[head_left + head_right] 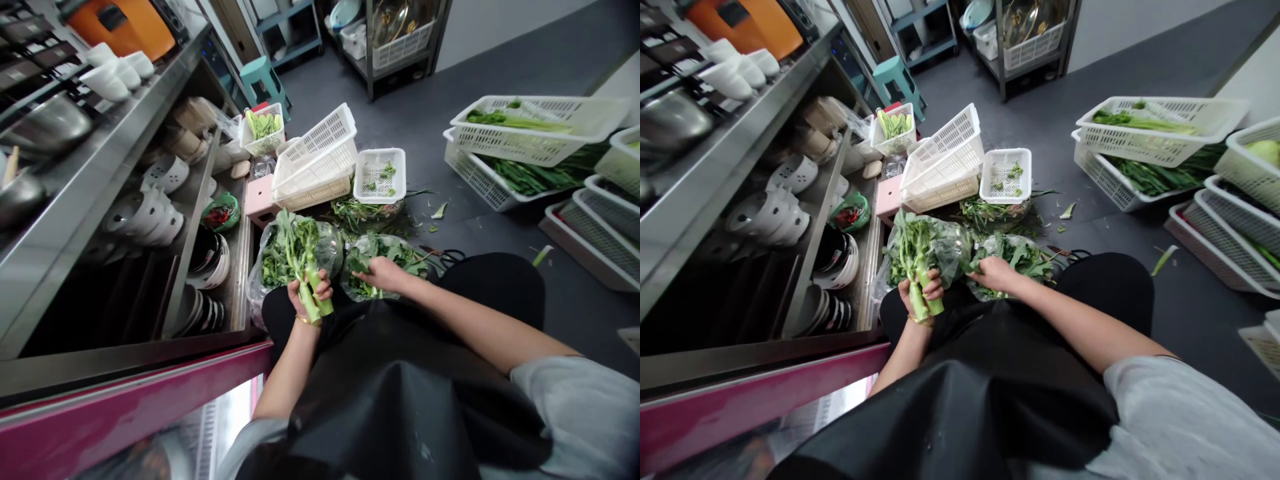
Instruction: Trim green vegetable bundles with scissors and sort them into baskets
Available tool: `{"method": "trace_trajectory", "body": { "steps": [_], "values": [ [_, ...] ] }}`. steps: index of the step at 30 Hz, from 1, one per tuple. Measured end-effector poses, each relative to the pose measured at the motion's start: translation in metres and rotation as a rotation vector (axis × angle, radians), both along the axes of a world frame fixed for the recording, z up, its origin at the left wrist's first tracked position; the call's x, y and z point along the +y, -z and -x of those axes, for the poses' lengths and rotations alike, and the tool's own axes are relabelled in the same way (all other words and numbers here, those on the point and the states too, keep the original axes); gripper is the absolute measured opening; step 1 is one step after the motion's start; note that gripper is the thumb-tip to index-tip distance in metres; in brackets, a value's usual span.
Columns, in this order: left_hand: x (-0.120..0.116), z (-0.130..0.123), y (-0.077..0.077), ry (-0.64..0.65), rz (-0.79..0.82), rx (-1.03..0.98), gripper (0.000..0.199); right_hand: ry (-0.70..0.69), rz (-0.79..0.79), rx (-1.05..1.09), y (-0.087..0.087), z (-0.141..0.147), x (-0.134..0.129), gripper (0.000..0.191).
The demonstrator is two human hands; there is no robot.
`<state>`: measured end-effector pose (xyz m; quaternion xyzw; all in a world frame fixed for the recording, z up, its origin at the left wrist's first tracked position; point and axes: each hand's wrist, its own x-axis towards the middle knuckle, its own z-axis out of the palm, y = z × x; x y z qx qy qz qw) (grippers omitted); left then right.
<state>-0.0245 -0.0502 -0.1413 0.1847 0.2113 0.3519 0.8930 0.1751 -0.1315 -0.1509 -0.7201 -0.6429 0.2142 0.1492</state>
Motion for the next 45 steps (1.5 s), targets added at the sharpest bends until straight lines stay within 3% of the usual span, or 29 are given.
{"method": "trace_trajectory", "body": {
  "steps": [3, 8, 10, 12, 14, 16, 18, 20, 23, 26, 28, 31, 33, 34, 36, 38, 39, 42, 45],
  "values": [
    [-0.008, -0.001, 0.000, 0.071, 0.013, -0.030, 0.033, 0.070, 0.056, 0.014, -0.004, -0.020, 0.016, 0.040],
    [-0.020, -0.015, 0.001, 0.149, 0.039, 0.032, 0.035, 0.005, -0.177, 0.676, -0.044, -0.006, 0.053, 0.043],
    [-0.022, -0.018, 0.000, 0.141, 0.036, 0.053, 0.035, 0.082, -0.299, 0.576, -0.051, 0.010, 0.052, 0.049],
    [-0.022, -0.019, 0.000, 0.111, 0.021, 0.094, 0.032, 0.099, -0.433, 0.280, -0.051, 0.023, 0.039, 0.049],
    [-0.019, -0.018, -0.001, 0.057, 0.001, 0.152, 0.028, -0.035, -0.490, 0.023, -0.048, 0.028, 0.019, 0.044],
    [-0.016, -0.016, 0.000, 0.022, -0.023, 0.207, 0.027, -0.175, -0.403, -0.101, -0.048, 0.024, 0.002, 0.038],
    [-0.014, -0.015, 0.002, 0.059, -0.070, 0.272, 0.029, -0.114, -0.225, -0.144, -0.052, 0.012, -0.003, 0.039],
    [-0.015, -0.015, 0.003, 0.106, -0.156, 0.332, 0.034, 0.059, -0.086, -0.085, -0.058, 0.000, 0.008, 0.046],
    [-0.024, -0.019, 0.004, 0.071, -0.282, 0.387, 0.032, 0.157, -0.105, 0.116, -0.061, -0.009, 0.039, 0.043],
    [-0.032, -0.022, 0.004, 0.045, -0.317, 0.421, 0.027, 0.101, -0.268, 0.139, -0.051, 0.000, 0.052, 0.037],
    [-0.031, -0.022, 0.004, 0.085, -0.257, 0.407, 0.026, 0.048, -0.408, 0.042, -0.043, 0.012, 0.041, 0.036],
    [-0.022, -0.018, 0.003, 0.102, -0.113, 0.319, 0.026, -0.290, -0.509, -0.054, -0.038, 0.024, 0.006, 0.037],
    [-0.015, -0.016, 0.001, 0.115, -0.072, 0.255, 0.030, -0.431, -0.428, 0.001, -0.042, 0.022, -0.012, 0.038],
    [-0.013, -0.015, 0.000, 0.131, -0.078, 0.240, 0.032, -0.379, -0.357, 0.053, -0.046, 0.018, -0.016, 0.040],
    [-0.013, -0.016, -0.003, 0.166, -0.125, 0.261, 0.035, -0.113, -0.225, 0.159, -0.055, 0.007, -0.008, 0.046],
    [-0.020, -0.020, -0.005, 0.153, -0.199, 0.328, 0.033, 0.111, -0.170, 0.235, -0.060, -0.004, 0.012, 0.051],
    [-0.025, -0.022, -0.006, 0.137, -0.239, 0.366, 0.032, 0.159, -0.170, 0.253, -0.061, -0.007, 0.024, 0.050],
    [-0.037, -0.027, -0.008, 0.076, -0.318, 0.451, 0.029, 0.185, -0.249, 0.181, -0.056, -0.004, 0.048, 0.044],
    [-0.037, -0.025, -0.007, 0.147, -0.232, 0.426, 0.029, 0.105, -0.440, -0.056, -0.048, 0.011, 0.036, 0.038]
  ]
}}
